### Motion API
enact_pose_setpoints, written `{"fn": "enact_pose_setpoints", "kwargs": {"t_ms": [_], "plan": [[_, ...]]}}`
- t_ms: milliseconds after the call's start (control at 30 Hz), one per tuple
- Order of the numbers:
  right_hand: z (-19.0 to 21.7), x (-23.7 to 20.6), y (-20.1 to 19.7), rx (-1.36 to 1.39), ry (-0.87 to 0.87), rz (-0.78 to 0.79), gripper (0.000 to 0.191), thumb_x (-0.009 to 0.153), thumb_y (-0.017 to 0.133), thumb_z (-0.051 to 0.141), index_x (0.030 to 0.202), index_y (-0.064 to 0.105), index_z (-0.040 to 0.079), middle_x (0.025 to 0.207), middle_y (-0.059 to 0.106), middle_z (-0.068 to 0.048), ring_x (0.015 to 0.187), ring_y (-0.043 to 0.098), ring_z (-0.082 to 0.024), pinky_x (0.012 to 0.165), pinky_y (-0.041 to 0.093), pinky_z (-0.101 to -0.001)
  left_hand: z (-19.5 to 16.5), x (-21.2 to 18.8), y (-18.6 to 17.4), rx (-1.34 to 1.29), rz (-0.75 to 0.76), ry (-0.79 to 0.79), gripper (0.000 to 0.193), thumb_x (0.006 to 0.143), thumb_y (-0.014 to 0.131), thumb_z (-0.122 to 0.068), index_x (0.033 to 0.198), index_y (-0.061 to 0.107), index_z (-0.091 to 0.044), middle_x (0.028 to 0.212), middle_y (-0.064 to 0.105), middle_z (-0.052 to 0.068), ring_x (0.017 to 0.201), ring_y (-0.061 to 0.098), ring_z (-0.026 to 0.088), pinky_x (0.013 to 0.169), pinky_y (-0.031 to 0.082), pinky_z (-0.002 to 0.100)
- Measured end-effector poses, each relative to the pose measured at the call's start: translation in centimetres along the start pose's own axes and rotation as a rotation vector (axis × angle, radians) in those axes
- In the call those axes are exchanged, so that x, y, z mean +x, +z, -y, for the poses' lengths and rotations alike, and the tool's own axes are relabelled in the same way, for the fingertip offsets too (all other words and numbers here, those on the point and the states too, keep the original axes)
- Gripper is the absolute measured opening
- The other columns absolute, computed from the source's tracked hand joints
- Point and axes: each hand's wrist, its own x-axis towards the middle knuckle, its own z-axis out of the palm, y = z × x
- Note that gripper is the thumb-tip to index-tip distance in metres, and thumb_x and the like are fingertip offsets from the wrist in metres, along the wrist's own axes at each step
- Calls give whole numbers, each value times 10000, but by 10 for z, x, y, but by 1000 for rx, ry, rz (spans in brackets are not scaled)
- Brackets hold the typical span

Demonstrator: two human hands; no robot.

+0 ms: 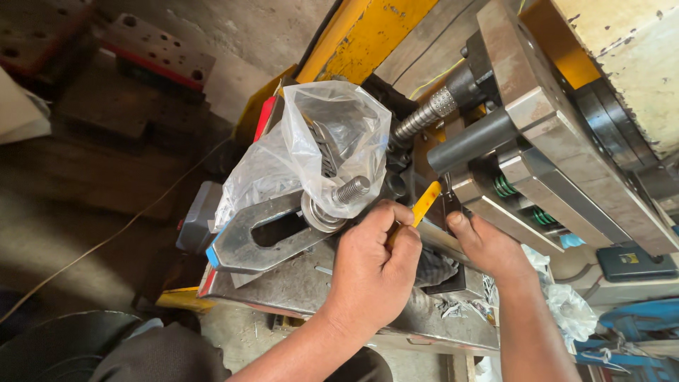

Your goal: The person repeatedly places small metal pieces into a press machine using a yellow tool, then removes the processed pieces. The task involves continuous loading and unloading of the machine with small metal parts.

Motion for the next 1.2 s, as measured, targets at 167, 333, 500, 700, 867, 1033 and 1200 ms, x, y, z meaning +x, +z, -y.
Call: {"fn": "enact_pose_setpoints", "kwargs": {"t_ms": [167,333,500,700,867,1033,1200], "plan": [[-6,-3,14,65,-334,-322,770,1024,329,667,1249,630,-5,1165,648,-279,1092,590,-496,971,435,-546,1,1,0,-11,11,-12,51,940,597,-40,970,633,-20,622,500,10,554,448,69,501,405,262],[-9,-1,16,49,-282,-307,766,1010,350,677,1265,638,14,1189,650,-270,1119,586,-498,983,434,-554,1,1,-1,9,22,-17,52,937,593,-36,962,635,-19,624,497,9,549,447,70,493,399,263],[0,-6,9,88,15,-28,693,914,501,673,1217,694,80,1118,718,-225,1087,682,-415,1006,513,-472,1,0,-2,3,17,18,40,946,599,-30,964,631,-15,652,497,-2,575,442,55,509,402,253],[22,-20,2,139,-254,-260,852,748,764,562,1407,556,63,1312,622,-244,1215,565,-474,979,455,-513,6,-2,-2,-25,19,-33,41,941,609,-30,961,642,-18,680,496,-22,595,421,38,507,377,237],[36,-21,-2,44,-173,-299,963,653,845,591,1396,539,60,1322,600,-271,1215,543,-499,960,454,-538,10,-4,-2,-30,22,-38,29,951,616,-28,967,639,-23,707,488,-38,625,407,30,528,373,222],[57,-28,-7,66,-104,-334,1014,572,860,628,1386,564,100,1271,652,-220,1171,597,-458,954,477,-519,16,-5,-4,-79,42,-75,28,961,617,-33,979,635,-22,711,482,-55,630,406,22,535,365,212],[73,-29,-21,122,-62,-256,951,562,877,618,1321,612,111,1204,684,-197,1122,630,-437,914,491,-509,22,-7,-5,-3,8,-56,39,947,632,-25,982,648,-16,720,511,-64,624,400,21,527,358,209]]}}
